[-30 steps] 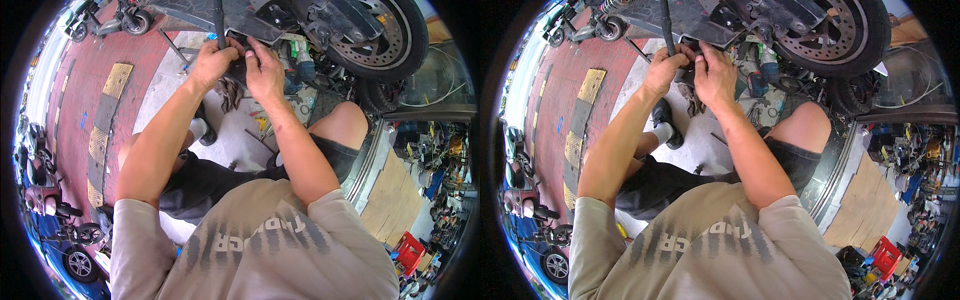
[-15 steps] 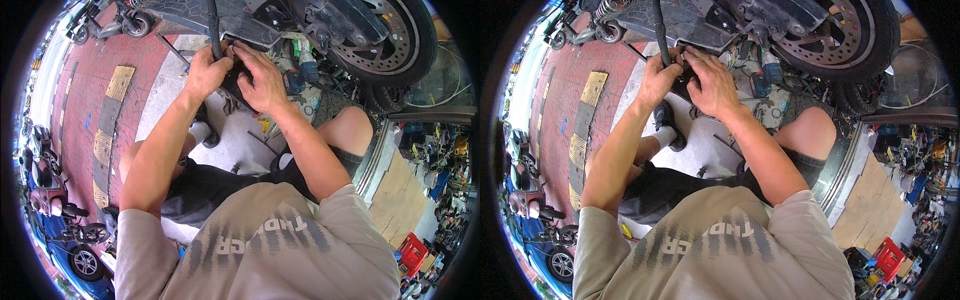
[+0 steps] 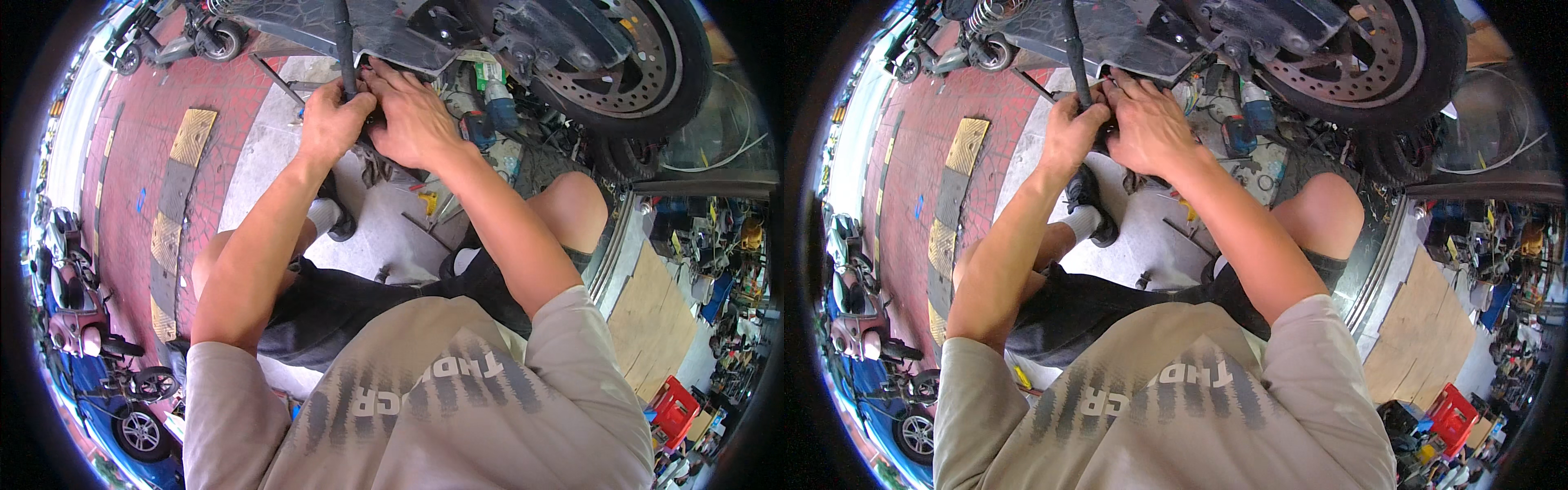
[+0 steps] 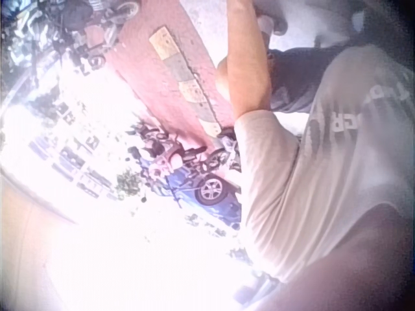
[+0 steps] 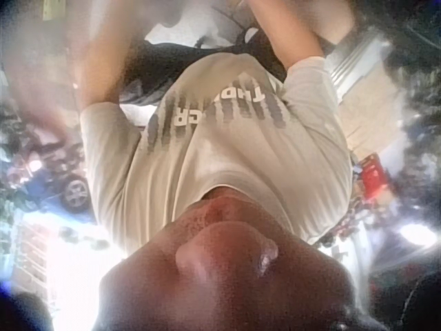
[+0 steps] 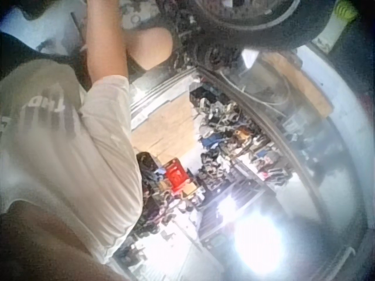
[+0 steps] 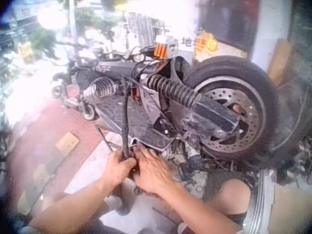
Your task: The person uses an electric drill to remove a screw from the rear fender of an electric scooter and then manipulates and connects electrical wires inside the body of the scooter by hand.
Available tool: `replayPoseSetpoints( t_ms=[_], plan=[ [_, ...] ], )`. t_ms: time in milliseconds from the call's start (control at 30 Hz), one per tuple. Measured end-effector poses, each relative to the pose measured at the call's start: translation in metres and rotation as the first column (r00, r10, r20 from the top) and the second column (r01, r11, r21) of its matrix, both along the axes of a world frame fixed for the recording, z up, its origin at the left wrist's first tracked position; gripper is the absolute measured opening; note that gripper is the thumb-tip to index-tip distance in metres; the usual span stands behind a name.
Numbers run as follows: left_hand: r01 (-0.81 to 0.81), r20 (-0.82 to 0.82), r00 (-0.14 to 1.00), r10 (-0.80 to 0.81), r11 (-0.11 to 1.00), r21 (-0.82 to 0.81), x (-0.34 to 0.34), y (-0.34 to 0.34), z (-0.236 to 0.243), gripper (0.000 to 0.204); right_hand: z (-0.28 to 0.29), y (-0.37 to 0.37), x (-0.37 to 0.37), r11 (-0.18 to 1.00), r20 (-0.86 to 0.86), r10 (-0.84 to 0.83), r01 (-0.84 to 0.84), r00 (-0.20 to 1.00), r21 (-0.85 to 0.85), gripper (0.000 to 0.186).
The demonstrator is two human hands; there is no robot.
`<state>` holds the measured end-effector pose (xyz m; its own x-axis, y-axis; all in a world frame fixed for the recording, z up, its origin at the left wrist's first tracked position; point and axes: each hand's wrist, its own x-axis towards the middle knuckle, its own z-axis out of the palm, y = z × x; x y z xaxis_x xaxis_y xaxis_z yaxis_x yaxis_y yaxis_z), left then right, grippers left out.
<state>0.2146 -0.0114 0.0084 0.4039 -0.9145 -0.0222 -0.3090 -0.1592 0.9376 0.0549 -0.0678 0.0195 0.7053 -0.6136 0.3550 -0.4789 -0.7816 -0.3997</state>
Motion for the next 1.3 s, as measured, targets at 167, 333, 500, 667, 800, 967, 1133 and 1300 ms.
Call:
replayPoseSetpoints(
  t_ms=[167, 333, 500, 667, 800, 967, 1133, 1300],
  plan=[
    [0.082, -0.117, 0.99, -0.084, 0.996, -0.024, -0.004, -0.001, -0.001, 0.021, -0.008, -0.01, -0.002, 0.994, 0.088, 0.047, -0.055, 0.995, 0.091, 0.076],
    [0.052, -0.257, 0.961, -0.1, 0.981, -0.187, -0.024, 0.002, 0.013, 0.01, -0.009, 0.002, -0.012, 0.992, 0.166, 0.0, -0.021, 0.986, 0.125, 0.075],
    [0.038, -0.107, 0.992, -0.062, 0.976, -0.215, -0.019, 0.0, 0.013, 0.022, -0.018, 0.0, -0.006, 0.988, 0.145, -0.013, -0.009, 0.989, 0.151, 0.074],
    [-0.09, -0.603, 0.789, -0.114, 0.95, -0.298, 0.022, -0.006, -0.009, 0.027, -0.018, -0.004, 0.004, 0.974, 0.341, -0.001, -0.077, 0.94, 0.214, 0.062],
    [-0.086, -0.309, 0.949, 0.062, 0.994, -0.063, 0.026, -0.011, 0.002, 0.029, -0.022, 0.012, -0.007, 0.925, 0.516, -0.228, 0.018, 0.826, 0.38, 0.051],
    [-0.149, 0.425, 0.901, 0.085, 0.982, 0.119, 0.024, -0.039, 0.013, 0.05, -0.009, 0.006, -0.016, 0.697, 0.399, -0.354, -0.046, 0.846, 0.716, 0.05],
    [-0.082, 0.562, 0.826, 0.048, 0.996, 0.037, 0.04, -0.05, -0.019, 0.062, -0.011, -0.021, -0.011, 0.493, 0.411, -0.205, -0.269, 0.888, 0.827, 0.041],
    [-0.185, 0.498, 0.856, 0.139, 0.982, 0.044, 0.021, -0.045, -0.004, 0.055, -0.008, -0.025, -0.022, 0.242, 0.57, -0.415, -0.518, 0.709, 0.82, 0.034]
  ],
)
